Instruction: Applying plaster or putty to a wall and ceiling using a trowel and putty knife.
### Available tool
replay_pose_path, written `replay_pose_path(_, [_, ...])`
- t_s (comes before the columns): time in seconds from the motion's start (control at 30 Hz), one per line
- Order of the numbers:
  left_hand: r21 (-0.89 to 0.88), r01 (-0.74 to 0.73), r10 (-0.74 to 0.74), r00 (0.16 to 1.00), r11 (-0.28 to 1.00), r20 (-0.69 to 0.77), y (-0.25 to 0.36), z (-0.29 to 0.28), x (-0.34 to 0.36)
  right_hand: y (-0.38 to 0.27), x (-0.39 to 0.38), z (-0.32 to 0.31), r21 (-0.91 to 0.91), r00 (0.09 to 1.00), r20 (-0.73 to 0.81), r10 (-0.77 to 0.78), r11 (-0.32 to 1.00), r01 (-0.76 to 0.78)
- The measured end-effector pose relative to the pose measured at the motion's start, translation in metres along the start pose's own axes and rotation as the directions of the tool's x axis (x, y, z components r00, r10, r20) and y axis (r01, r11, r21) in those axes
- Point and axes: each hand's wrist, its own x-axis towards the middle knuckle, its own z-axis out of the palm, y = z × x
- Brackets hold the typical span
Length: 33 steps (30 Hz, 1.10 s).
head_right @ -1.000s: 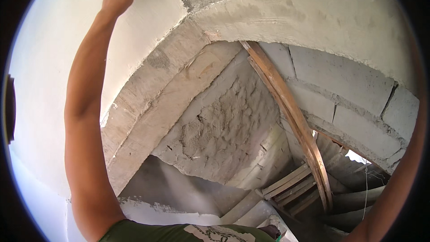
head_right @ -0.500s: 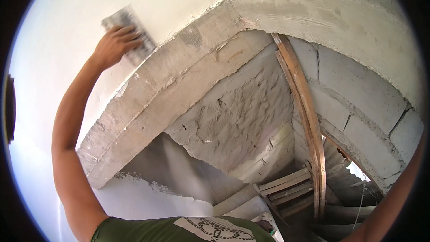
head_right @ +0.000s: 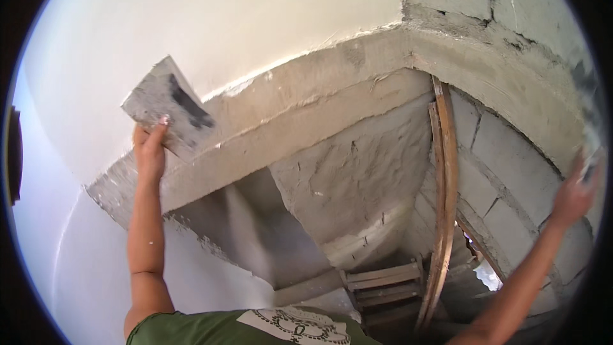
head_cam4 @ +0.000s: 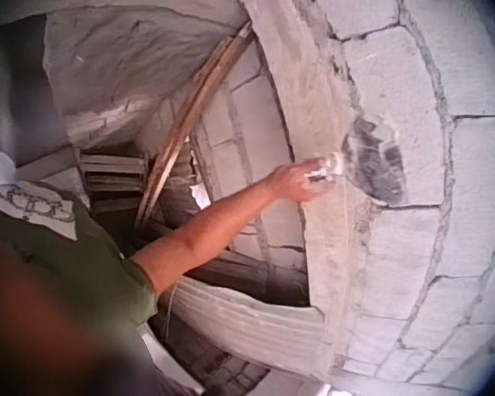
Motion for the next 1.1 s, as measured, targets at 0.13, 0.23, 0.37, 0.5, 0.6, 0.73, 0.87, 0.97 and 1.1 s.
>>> replay_pose_path(0.13, [-0.650, 0.276, -0.312, 0.948, 0.708, 0.062, -0.077, 0.012, -0.063, -0.191, -0.140, -0.065, 0.305, 0.571, 0.727, 0.382, 0.566, -0.766])
replay_pose_path(0.23, [-0.814, 0.441, -0.533, 0.823, 0.379, 0.198, -0.120, 0.034, -0.113, -0.291, -0.223, -0.143, 0.115, 0.153, 0.978, 0.139, 0.250, -0.961])
replay_pose_path(0.37, [-0.793, 0.609, -0.592, 0.629, -0.027, 0.503, -0.171, 0.076, -0.214, -0.332, -0.371, -0.231, -0.081, -0.114, 0.991, -0.069, 0.371, -0.925])
replay_pose_path(0.5, [-0.549, 0.785, -0.687, 0.231, -0.287, 0.689, -0.198, 0.058, -0.317, -0.350, -0.431, -0.314, 0.028, -0.196, 0.923, -0.331, 0.566, -0.824])
replay_pose_path(0.6, [-0.468, 0.777, -0.658, 0.093, -0.421, 0.747, -0.222, 0.044, -0.388, -0.368, -0.423, -0.339, 0.022, -0.169, 0.899, -0.404, 0.427, -0.904])
replay_pose_path(0.73, [-0.315, 0.911, -0.692, 0.048, -0.265, 0.721, -0.186, 0.034, -0.406, -0.380, -0.464, -0.348, -0.046, -0.176, 0.907, -0.383, 0.326, -0.944])
replay_pose_path(0.87, [-0.276, 0.961, -0.643, 0.200, -0.018, 0.739, -0.164, 0.006, -0.385, -0.418, -0.406, -0.351, -0.532, -0.497, 0.847, -0.190, -0.276, -0.800])
replay_pose_path(0.97, [-0.262, 0.962, -0.581, 0.173, -0.071, 0.795, -0.161, -0.002, -0.376, -0.426, -0.361, -0.346, -0.462, -0.363, 0.886, -0.287, -0.503, -0.731])
replay_pose_path(1.1, [-0.266, 0.947, -0.538, 0.132, -0.178, 0.833, -0.178, -0.004, -0.387, -0.433, -0.361, -0.337, -0.578, -0.290, 0.804, -0.520, -0.566, -0.588])
